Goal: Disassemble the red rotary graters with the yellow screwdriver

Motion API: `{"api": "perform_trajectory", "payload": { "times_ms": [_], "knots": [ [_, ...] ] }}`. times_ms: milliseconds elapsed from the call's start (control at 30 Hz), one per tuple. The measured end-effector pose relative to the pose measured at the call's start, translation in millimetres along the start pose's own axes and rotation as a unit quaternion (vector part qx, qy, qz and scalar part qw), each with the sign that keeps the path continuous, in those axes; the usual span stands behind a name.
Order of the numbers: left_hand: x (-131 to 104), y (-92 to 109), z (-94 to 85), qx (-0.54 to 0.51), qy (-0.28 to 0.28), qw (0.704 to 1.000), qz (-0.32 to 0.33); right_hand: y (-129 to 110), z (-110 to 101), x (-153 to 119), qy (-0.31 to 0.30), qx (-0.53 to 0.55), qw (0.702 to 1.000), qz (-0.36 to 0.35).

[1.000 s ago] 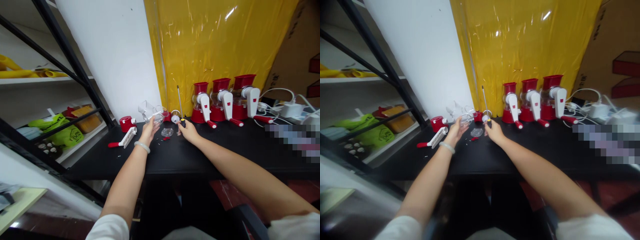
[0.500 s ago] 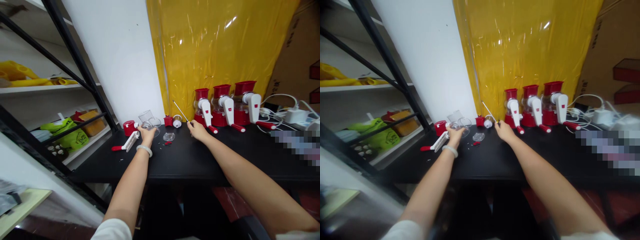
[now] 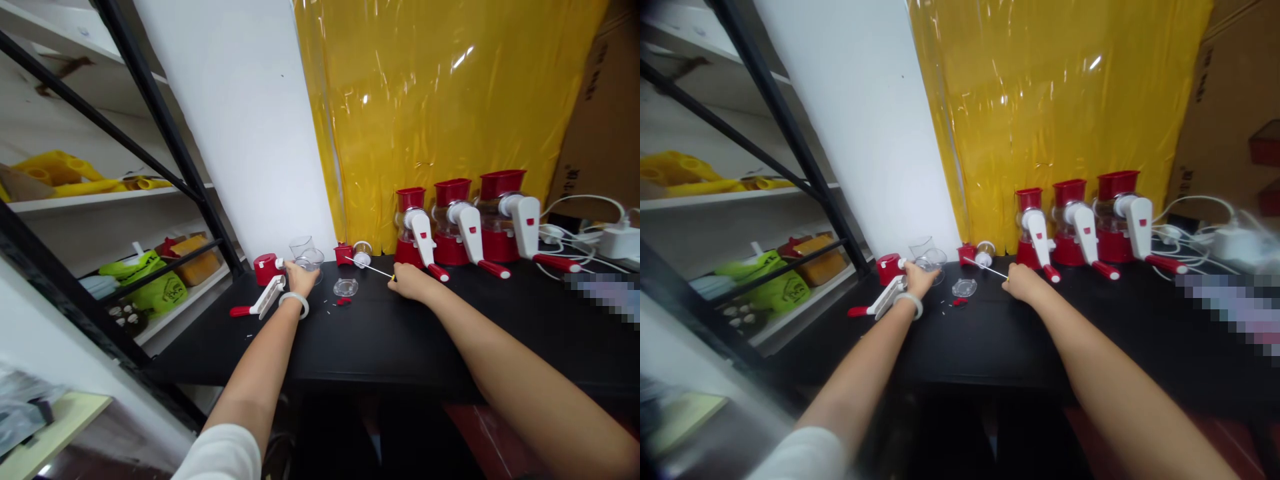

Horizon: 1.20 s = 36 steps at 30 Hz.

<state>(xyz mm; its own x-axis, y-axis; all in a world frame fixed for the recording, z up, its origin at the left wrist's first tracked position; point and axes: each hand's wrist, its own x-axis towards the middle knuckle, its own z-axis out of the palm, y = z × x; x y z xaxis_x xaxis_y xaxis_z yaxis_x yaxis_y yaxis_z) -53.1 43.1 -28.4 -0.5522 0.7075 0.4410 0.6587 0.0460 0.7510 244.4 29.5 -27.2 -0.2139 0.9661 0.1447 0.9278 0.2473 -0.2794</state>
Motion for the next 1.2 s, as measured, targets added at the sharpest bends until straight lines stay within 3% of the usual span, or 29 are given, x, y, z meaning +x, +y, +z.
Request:
{"api": "perform_trajectory", "payload": {
  "times_ms": [200,400,567,933,1067,1133,1167,1200],
  "knots": [
    [11.3,5.3,11.6,0.018,-0.002,1.000,0.019,-0.5,0.0,-3.8,-0.033,-0.049,0.998,0.021],
    [37.5,-8.5,2.2,0.081,0.029,0.996,0.020,4.6,8.1,-1.2,-0.034,-0.056,0.997,0.034],
    [43.7,-19.6,-2.3,0.177,0.031,0.983,0.029,6.7,10.5,0.9,-0.039,-0.060,0.997,0.040],
    [38.9,-15.7,-11.5,0.291,0.051,0.954,0.053,4.8,1.6,-3.2,-0.091,-0.114,0.988,0.061],
    [28.1,-5.4,-14.3,0.288,0.089,0.952,0.053,5.0,0.8,-2.5,-0.098,-0.134,0.984,0.066],
    [12.3,7.5,-15.7,0.266,0.099,0.954,0.092,5.1,0.3,-2.5,-0.101,-0.138,0.983,0.061],
    [2.1,15.2,-16.9,0.249,0.077,0.955,0.139,5.2,0.0,-2.6,-0.101,-0.139,0.983,0.058],
    [-8.9,22.8,-18.4,0.231,0.017,0.952,0.198,5.4,-0.3,-2.7,-0.100,-0.136,0.984,0.051]
  ]
}}
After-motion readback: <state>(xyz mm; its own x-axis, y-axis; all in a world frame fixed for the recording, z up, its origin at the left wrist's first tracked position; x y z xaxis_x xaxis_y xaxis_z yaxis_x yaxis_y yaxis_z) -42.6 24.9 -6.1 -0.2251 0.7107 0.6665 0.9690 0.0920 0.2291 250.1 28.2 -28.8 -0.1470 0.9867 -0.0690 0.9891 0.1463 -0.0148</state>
